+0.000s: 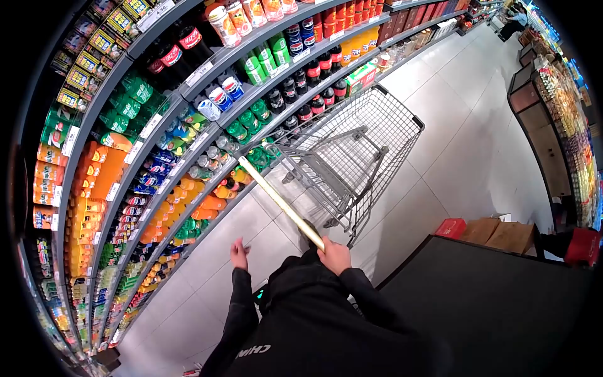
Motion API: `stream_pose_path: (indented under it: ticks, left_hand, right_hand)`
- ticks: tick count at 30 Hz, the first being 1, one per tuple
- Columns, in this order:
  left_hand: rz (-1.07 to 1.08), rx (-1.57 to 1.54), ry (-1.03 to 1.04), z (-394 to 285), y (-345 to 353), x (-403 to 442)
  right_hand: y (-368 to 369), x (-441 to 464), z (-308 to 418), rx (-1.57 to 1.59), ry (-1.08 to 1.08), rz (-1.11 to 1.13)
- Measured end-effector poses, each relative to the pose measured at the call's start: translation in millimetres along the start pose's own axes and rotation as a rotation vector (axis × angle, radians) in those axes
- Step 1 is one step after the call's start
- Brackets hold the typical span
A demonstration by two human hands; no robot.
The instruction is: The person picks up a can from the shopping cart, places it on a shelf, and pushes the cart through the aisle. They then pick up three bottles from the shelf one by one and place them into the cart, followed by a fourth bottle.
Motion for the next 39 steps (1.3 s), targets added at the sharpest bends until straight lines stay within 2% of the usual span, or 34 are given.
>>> stream_pose_path:
  ticks: [3,4,7,8,10,16,17,18,20,21,25,30,35,37,39]
  left_hand:
    - [0.124,-0.001,0.224,-102,78,9]
    - [0.051,0.135,0.274,-149,103,-9]
    - [0.058,0.22,0.569,-212,141,-21]
    - [0.07,0.343,0.608,-227,141,-19]
    - [0.102,0.595,0.689,-248,139,-8]
    - [0.407,0.867,0.961,-279,112,46]
    - [0.471,0.887,1.049,-288,119,58]
    - [0.588,0.907,1.047,-296,117,70]
    - [0.643,0.943,1.165,-292,116,101]
    - [0.695,0.997,1.131,-305,116,102]
    - [0.8,1.058,1.24,-324,132,130]
    - [0.921,1.209,1.4,-302,155,181]
    - [1.017,1.538,1.261,-292,191,205]
    - [1.085,1.605,1.323,-285,198,220]
    - [1.128,1.648,1.207,-289,202,218]
  right_hand:
    - [-3,2,5,-0.014,-0.007,-0.053]
    - [-8,3,10,-0.008,0.007,-0.043]
    - [-5,3,11,-0.012,0.029,-0.075]
    - [-7,4,15,-0.024,0.059,-0.087]
    - [-3,5,19,-0.077,0.116,-0.111]
    - [10,13,36,-0.198,0.315,-0.16]
    - [14,16,41,-0.206,0.339,-0.226]
    - [19,20,44,-0.237,0.365,-0.249]
    - [32,16,48,-0.314,0.469,-0.297]
    - [39,18,51,-0.351,0.519,-0.322]
    - [50,31,72,-0.432,0.659,-0.429]
    - [59,35,74,-0.447,0.716,-0.457]
    - [65,43,80,-0.435,0.809,-0.457]
    - [61,47,86,-0.418,0.841,-0.442]
    - [55,51,88,-0.422,0.859,-0.438]
Point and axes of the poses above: each hand's wrist, its own x-axis towards the middle knuckle, its own y-axis out of the palm, z = x × y, the point moved 1 cm from there along x, towards the middle knuckle, and after that the axes turned 7 degrees about -y, right-handed, at the moved point
